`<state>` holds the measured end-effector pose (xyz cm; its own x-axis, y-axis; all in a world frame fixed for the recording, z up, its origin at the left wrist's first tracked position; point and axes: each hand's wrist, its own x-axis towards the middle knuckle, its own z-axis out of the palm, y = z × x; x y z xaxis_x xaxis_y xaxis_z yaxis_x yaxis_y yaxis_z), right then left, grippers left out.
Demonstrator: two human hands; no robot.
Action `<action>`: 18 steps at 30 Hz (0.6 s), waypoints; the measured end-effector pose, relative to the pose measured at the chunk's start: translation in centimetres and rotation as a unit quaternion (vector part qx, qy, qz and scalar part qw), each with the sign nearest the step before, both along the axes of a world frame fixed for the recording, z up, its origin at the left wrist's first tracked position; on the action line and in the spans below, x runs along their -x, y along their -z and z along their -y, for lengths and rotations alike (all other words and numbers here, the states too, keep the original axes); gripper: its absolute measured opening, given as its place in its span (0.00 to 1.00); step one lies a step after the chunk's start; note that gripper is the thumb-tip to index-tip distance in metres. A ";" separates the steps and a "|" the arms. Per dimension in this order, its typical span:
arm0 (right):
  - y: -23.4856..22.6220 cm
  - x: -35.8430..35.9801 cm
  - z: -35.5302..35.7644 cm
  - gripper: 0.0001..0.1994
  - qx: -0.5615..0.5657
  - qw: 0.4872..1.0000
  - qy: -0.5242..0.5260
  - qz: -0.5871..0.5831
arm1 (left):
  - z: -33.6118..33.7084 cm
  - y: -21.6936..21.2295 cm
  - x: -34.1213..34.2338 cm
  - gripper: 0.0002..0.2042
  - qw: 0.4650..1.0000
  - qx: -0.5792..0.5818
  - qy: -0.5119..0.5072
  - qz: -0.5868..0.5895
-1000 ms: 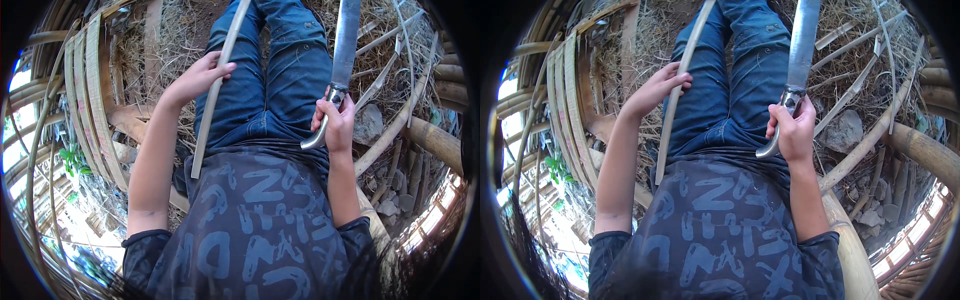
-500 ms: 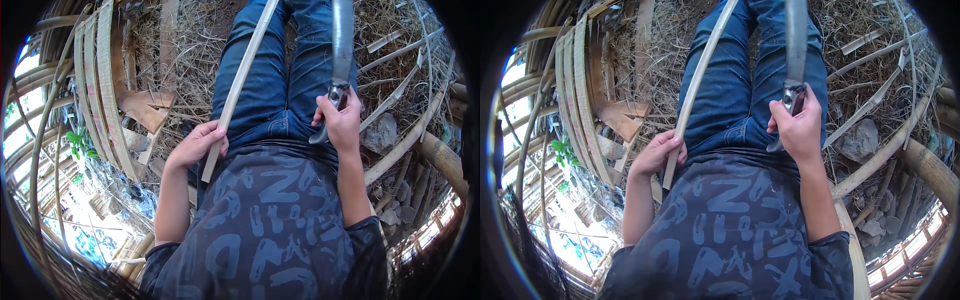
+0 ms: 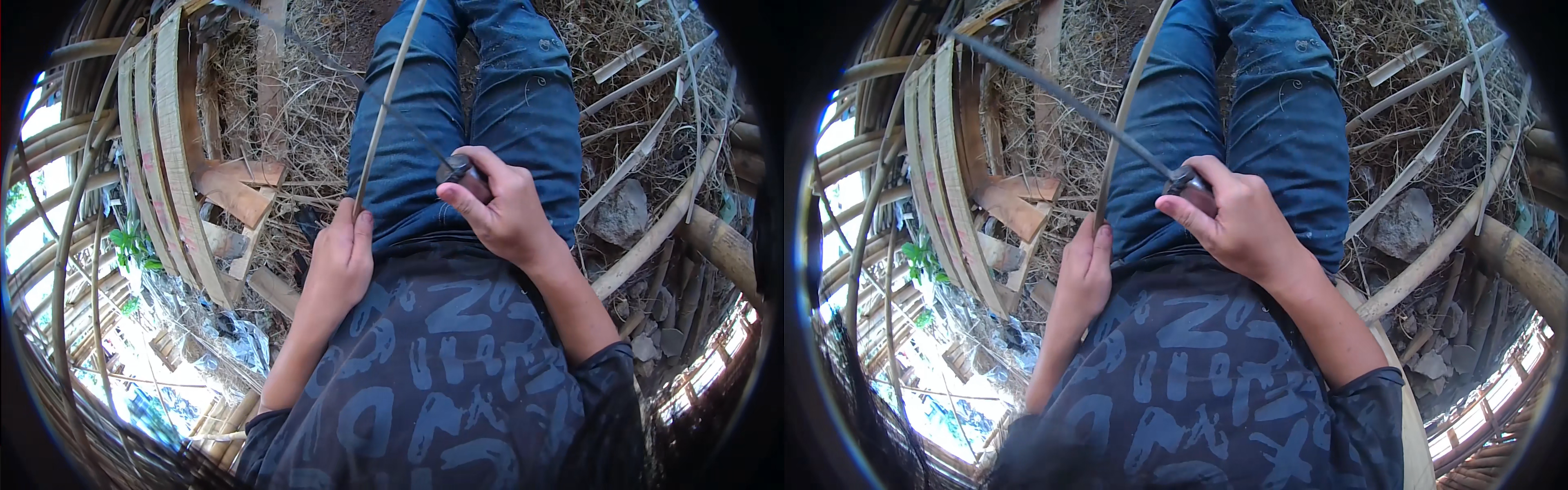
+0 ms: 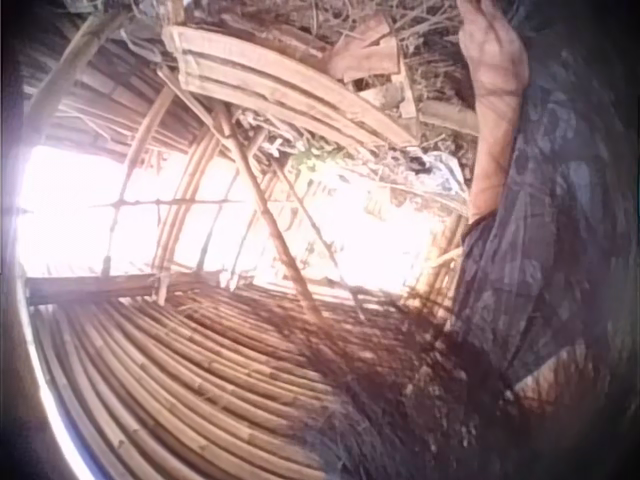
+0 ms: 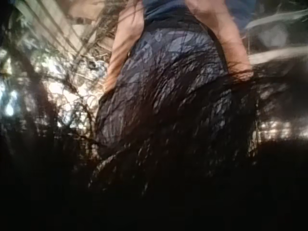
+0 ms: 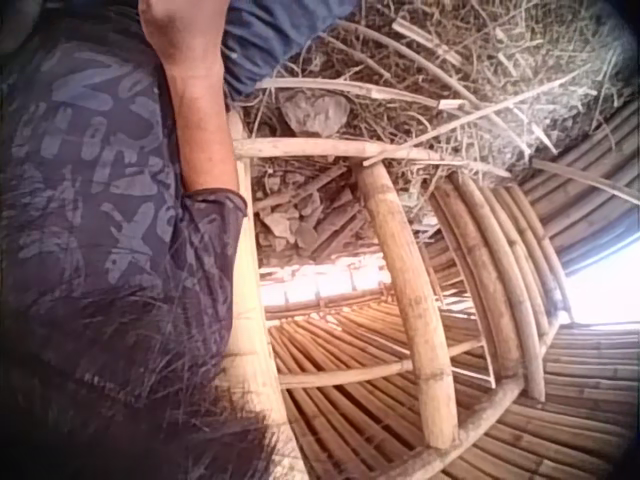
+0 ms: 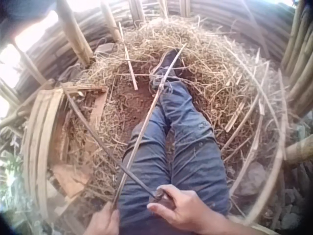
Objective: The person shaves and scrapes a bamboo strip with a knife.
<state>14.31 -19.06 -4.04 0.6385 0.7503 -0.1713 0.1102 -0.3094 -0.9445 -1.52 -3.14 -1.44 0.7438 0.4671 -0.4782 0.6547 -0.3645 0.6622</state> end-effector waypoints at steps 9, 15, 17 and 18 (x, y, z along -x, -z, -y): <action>1.9 0.9 -1.4 0.22 -0.028 0.976 -0.118 0.183 | 1.7 0.9 0.4 0.05 0.999 0.005 -0.015 0.040; 2.3 0.1 -1.1 0.25 0.033 0.969 -0.164 0.184 | 2.2 1.5 0.7 0.06 0.999 -0.011 0.007 0.040; 2.7 -0.1 -0.9 0.26 0.050 0.957 -0.185 0.218 | 2.3 1.6 0.7 0.06 0.999 -0.018 0.019 0.044; 2.6 -0.2 -0.9 0.26 0.050 0.957 -0.185 0.217 | 2.4 1.6 0.7 0.06 0.998 -0.027 0.030 0.047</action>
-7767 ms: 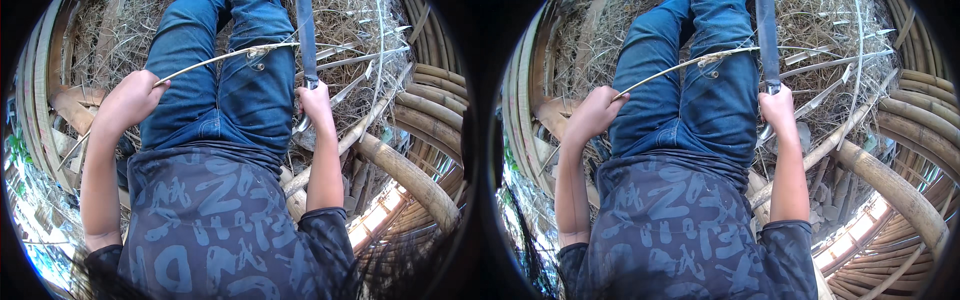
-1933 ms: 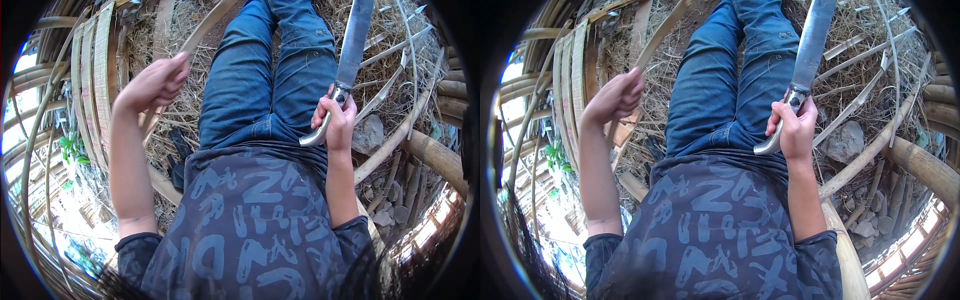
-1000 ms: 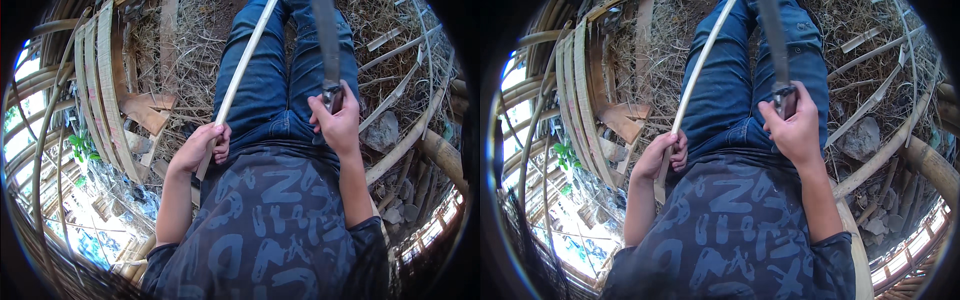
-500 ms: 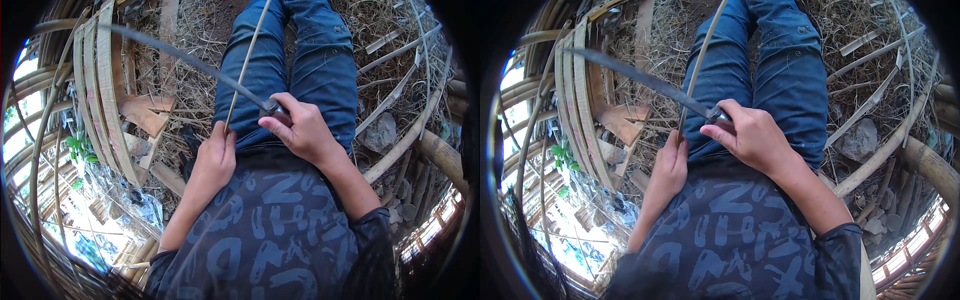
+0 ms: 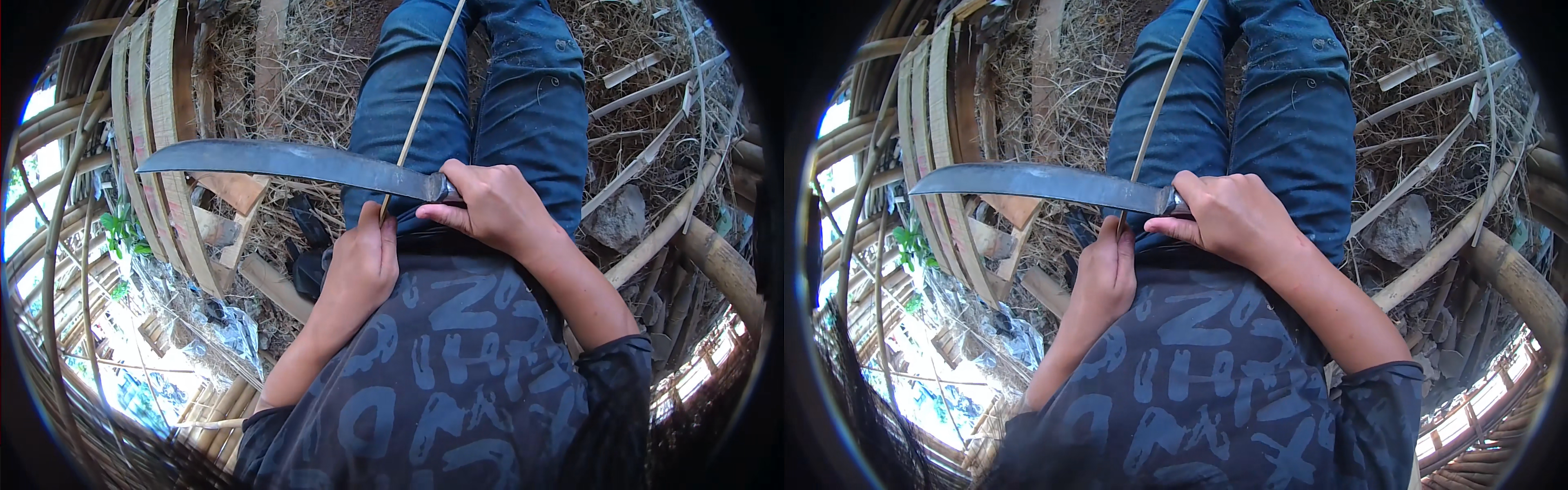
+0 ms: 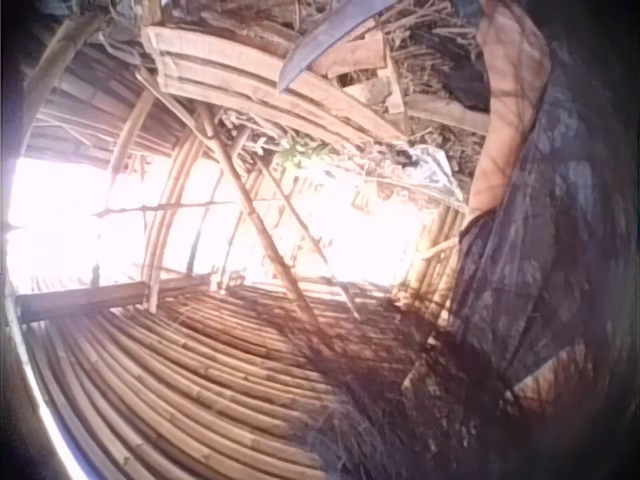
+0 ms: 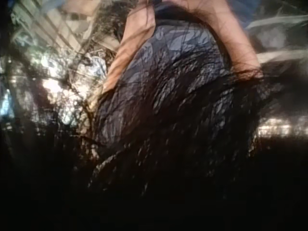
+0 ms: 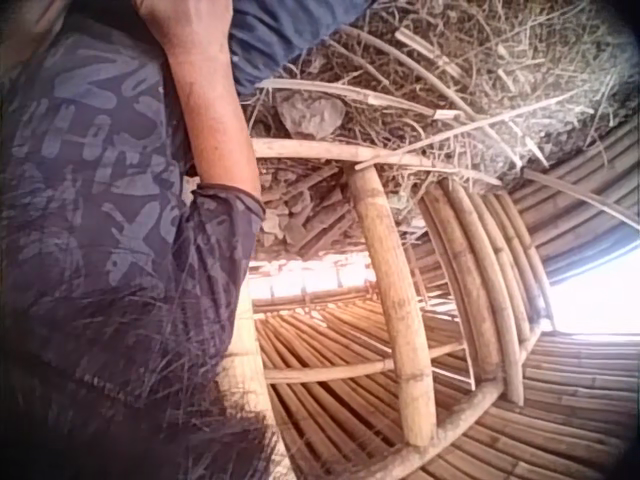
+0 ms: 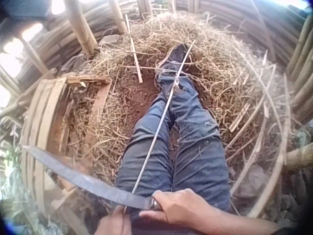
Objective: The person shaves and scrapes a bamboo strip with a knife.
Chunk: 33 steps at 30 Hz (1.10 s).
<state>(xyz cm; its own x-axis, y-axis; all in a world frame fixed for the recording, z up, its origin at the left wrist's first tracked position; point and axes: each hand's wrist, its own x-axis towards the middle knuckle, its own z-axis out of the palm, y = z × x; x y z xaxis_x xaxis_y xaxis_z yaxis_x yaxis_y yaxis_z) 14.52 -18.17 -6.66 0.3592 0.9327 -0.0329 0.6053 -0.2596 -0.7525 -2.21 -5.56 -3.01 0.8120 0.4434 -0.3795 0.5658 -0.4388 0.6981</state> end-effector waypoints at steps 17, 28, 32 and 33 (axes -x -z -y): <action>0.2 -1.2 1.3 0.26 0.023 0.993 0.018 0.114 | -0.1 -1.2 0.8 0.05 0.999 -0.030 0.006 -0.018; -1.3 -3.7 1.4 0.23 0.088 0.988 0.109 -0.059 | -0.1 -1.7 0.5 0.07 0.993 -0.103 0.018 -0.050; -1.3 -0.3 -0.8 0.14 0.065 0.994 0.033 -0.081 | -0.4 -1.7 0.6 0.08 0.987 -0.147 0.029 -0.065; -1.2 -0.5 -1.0 0.13 0.057 0.994 0.010 -0.091 | -0.7 -1.7 0.8 0.09 0.990 -0.119 0.020 -0.066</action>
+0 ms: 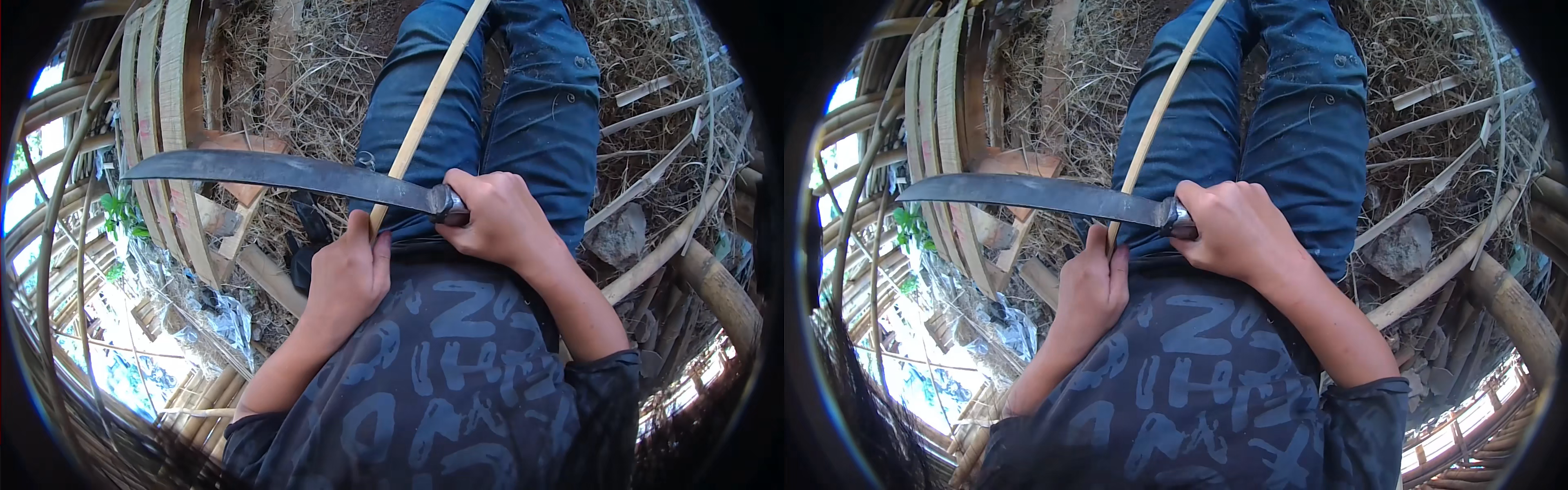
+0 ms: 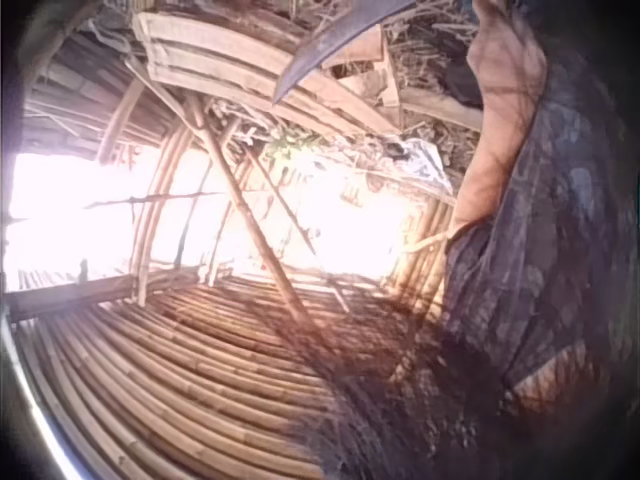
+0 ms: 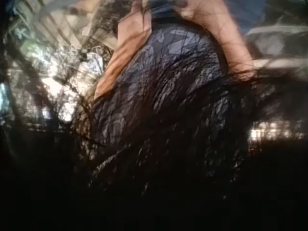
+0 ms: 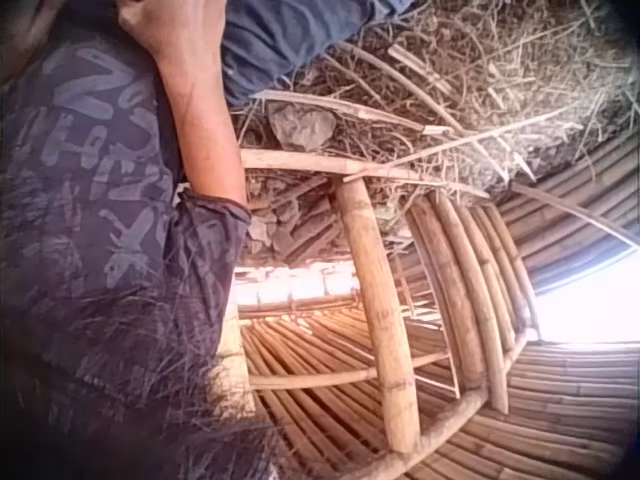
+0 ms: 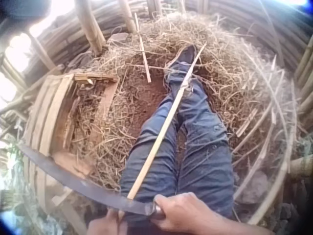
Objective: The person shaves and scrapes a bamboo strip with a knife.
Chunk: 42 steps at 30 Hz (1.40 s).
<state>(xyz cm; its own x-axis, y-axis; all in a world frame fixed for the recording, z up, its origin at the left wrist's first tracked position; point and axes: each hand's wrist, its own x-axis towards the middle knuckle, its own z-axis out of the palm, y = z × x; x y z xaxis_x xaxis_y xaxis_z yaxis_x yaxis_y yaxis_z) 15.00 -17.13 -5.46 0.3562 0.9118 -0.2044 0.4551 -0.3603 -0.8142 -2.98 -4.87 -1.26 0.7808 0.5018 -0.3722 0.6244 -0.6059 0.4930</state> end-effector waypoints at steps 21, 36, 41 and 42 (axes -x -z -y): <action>5.4 -14.8 -2.8 0.17 0.129 0.965 0.178 0.144 | -2.8 8.2 -0.6 0.07 0.975 0.205 -0.050 0.068; 6.3 -14.7 -2.0 0.13 0.155 0.965 0.143 0.157 | -2.8 8.7 -1.8 0.09 0.971 0.232 -0.041 0.051; 5.5 -8.1 -2.6 0.12 0.183 0.978 0.042 0.093 | -3.0 9.2 -1.5 0.08 0.974 0.209 -0.053 0.072; 4.4 -6.2 -3.1 0.12 0.187 0.975 0.050 0.110 | -2.9 9.1 -1.3 0.08 0.973 0.213 -0.054 0.075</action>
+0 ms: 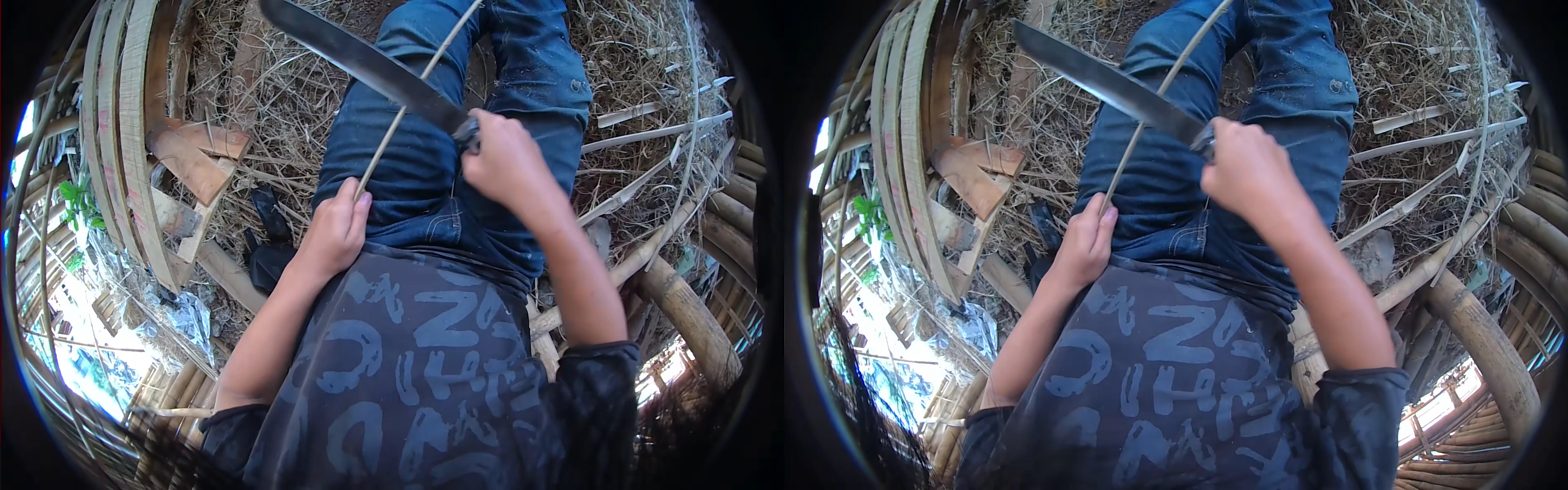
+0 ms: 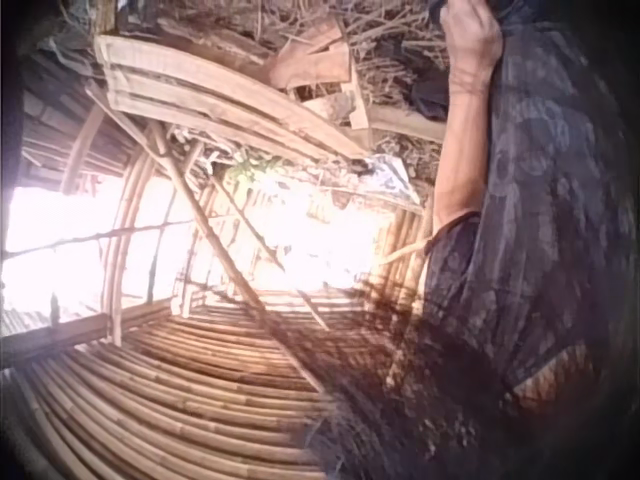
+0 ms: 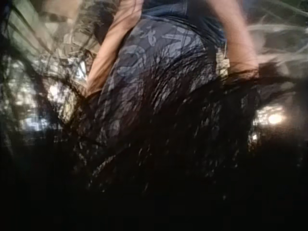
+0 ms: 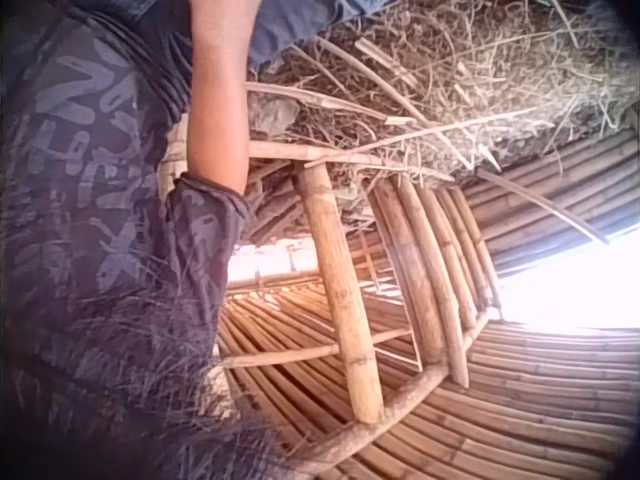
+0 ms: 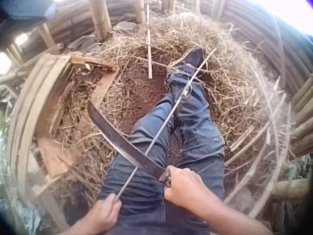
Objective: The person shaves and scrapes a bamboo strip with a knife.
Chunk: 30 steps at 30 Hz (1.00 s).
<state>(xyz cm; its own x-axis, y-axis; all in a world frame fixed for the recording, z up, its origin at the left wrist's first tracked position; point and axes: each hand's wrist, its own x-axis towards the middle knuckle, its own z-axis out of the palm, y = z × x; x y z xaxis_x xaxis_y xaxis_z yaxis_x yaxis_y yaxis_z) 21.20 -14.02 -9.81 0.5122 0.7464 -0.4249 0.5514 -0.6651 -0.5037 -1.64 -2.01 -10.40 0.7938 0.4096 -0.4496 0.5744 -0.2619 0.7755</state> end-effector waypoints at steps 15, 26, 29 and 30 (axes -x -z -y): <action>0.1 -0.5 0.5 0.13 0.040 0.996 0.045 0.062 | -0.3 -0.1 0.3 0.09 0.999 0.029 -0.025 0.006; -0.3 0.4 0.1 0.13 0.065 0.995 0.065 0.028 | -0.4 0.5 0.4 0.09 0.999 0.019 -0.032 0.016; -1.3 1.8 -0.2 0.14 0.070 0.997 0.045 0.004 | -0.5 -0.1 0.2 0.09 0.999 0.022 -0.034 -0.007; -1.5 1.6 -0.1 0.15 0.054 0.997 0.051 0.001 | -0.5 -0.2 0.0 0.09 0.999 0.018 -0.033 -0.005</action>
